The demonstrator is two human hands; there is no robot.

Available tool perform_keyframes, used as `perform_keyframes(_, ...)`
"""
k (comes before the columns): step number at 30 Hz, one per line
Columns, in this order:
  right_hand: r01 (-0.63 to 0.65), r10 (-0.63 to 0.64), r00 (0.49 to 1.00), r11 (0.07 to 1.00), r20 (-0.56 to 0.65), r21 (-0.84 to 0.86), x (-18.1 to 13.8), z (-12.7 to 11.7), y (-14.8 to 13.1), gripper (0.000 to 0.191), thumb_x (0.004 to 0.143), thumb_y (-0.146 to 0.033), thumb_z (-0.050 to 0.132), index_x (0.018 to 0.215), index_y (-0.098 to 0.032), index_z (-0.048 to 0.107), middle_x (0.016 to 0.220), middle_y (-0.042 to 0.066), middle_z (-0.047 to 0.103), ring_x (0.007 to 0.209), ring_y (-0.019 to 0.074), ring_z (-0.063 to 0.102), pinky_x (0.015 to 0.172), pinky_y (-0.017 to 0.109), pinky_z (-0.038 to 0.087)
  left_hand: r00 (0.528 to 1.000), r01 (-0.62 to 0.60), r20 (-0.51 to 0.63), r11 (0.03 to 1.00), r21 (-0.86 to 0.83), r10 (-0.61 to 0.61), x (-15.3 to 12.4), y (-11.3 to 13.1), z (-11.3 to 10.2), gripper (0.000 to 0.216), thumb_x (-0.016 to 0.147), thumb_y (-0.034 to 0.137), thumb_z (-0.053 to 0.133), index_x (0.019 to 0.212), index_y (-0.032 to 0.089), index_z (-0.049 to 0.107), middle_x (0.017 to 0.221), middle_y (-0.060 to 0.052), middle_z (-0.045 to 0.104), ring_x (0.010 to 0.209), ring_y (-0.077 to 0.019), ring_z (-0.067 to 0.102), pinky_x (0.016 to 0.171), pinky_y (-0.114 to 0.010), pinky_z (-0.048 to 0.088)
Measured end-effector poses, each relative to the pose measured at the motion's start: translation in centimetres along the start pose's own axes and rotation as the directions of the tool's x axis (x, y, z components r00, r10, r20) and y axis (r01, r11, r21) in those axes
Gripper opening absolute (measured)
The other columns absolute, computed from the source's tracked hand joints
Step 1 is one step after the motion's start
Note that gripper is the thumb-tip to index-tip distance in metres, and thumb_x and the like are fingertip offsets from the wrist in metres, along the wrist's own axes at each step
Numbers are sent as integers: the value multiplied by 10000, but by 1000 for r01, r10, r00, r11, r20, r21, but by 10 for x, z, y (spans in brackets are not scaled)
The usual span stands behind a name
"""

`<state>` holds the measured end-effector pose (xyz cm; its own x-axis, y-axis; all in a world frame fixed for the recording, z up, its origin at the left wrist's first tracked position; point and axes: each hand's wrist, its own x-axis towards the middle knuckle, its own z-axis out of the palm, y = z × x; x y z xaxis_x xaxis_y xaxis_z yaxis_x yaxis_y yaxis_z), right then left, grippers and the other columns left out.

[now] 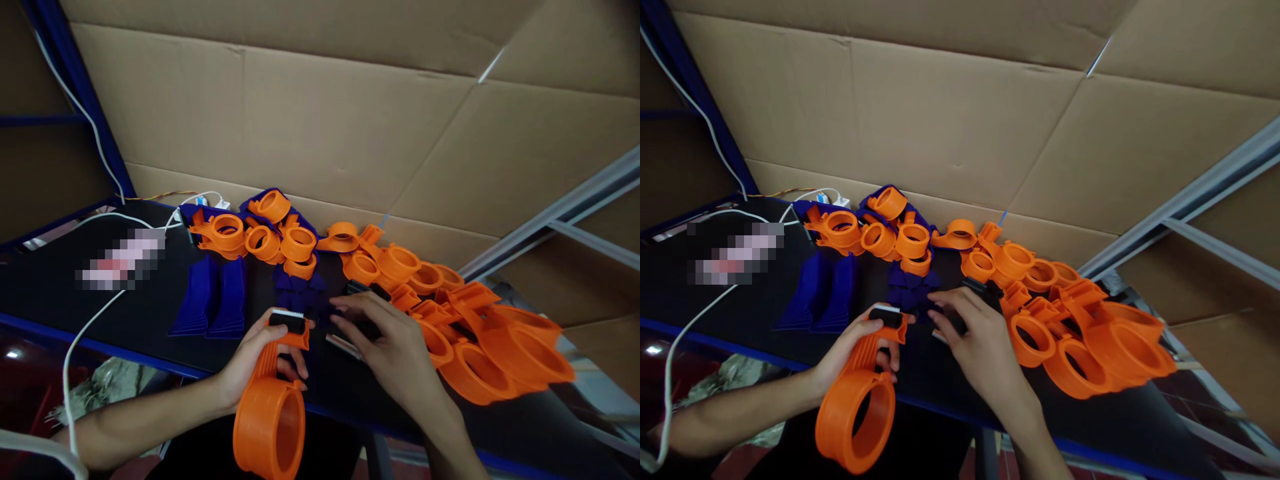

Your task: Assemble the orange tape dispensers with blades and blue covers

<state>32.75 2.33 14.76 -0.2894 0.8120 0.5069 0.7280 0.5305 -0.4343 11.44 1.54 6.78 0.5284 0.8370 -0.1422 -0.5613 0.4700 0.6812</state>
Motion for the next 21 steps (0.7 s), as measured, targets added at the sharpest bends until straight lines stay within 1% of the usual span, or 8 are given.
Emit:
perform_keyframes(3, 33, -33, 999, 997, -9, 76, -4, 1, -25, 151, 938, -235, 626, 1067, -248, 702, 1008, 50, 694, 771, 154, 696, 682, 266, 590, 1000, -9, 25, 1000, -1, 9, 0, -1, -1, 264, 920, 346, 546, 1141, 210, 497, 782, -59, 727, 639, -207, 718, 598, -329, 596)
perform_keyframes(6, 50, -56, 998, 982, 31, 182, -4, 8, -34, 158, 933, -222, 627, 1064, -247, 712, 1002, 58, 697, 789, 160, 701, 691, 266, 602, 998, -18, 53, 999, -27, 20, 0, -3, -3, 263, 930, 351, 534, 1152, 223, 475, 767, -49, 727, 628, -210, 720, 592, -339, 600)
perform_keyframes(9, 36, -57, 996, 965, 74, 261, -1, 15, -31, 217, 928, -198, 624, 1118, -257, 711, 1034, 61, 698, 838, 167, 703, 693, 265, 604, 999, -7, 54, 998, -61, 10, 0, -3, -3, 281, 935, 363, 520, 1177, 232, 467, 736, -34, 719, 582, -198, 704, 578, -338, 597)
perform_keyframes(12, 17, -43, 996, 953, 81, 301, 0, 15, -22, 251, 936, -174, 609, 1144, -271, 710, 1034, 44, 692, 832, 146, 694, 699, 246, 595, 1000, -7, -5, 997, -72, 6, -1, 0, 0, 274, 922, 375, 531, 1145, 219, 492, 711, -30, 712, 556, -187, 692, 575, -320, 588)
perform_keyframes(14, 3, -18, 999, 959, 51, 283, 0, 9, -17, 252, 935, -183, 622, 1153, -274, 711, 1021, 32, 685, 785, 127, 682, 706, 239, 588, 999, -15, -32, 998, -54, 13, -3, 4, 3, 303, 916, 381, 537, 1149, 188, 520, 695, -49, 714, 570, -192, 699, 575, -300, 578)
perform_keyframes(16, -12, 1, 999, 973, 48, 230, -2, 1, -14, 305, 930, -206, 643, 1221, -283, 689, 1022, 28, 683, 771, 124, 677, 734, 248, 586, 999, 2, -35, 1000, -30, -3, -4, 7, 5, 370, 913, 391, 540, 1198, 155, 534, 729, -86, 735, 583, -200, 711, 569, -285, 569)
perform_keyframes(18, -14, -10, 992, 983, 127, 185, -3, -8, -14, 408, 932, -217, 645, 1330, -308, 629, 1020, 23, 690, 815, 135, 681, 784, 264, 585, 999, 37, -24, 999, -15, -38, -4, 8, 5, 421, 915, 408, 533, 1246, 147, 523, 767, -112, 753, 564, -202, 712, 556, -286, 567)
perform_keyframes(21, 19, -69, 964, 981, 255, 191, -4, -12, -17, 497, 945, -207, 625, 1419, -338, 551, 1010, 13, 704, 895, 149, 680, 849, 285, 579, 999, 43, -5, 998, -35, -43, -2, 6, 3, 382, 917, 407, 534, 1227, 186, 501, 781, -97, 755, 592, -221, 726, 564, -312, 581)
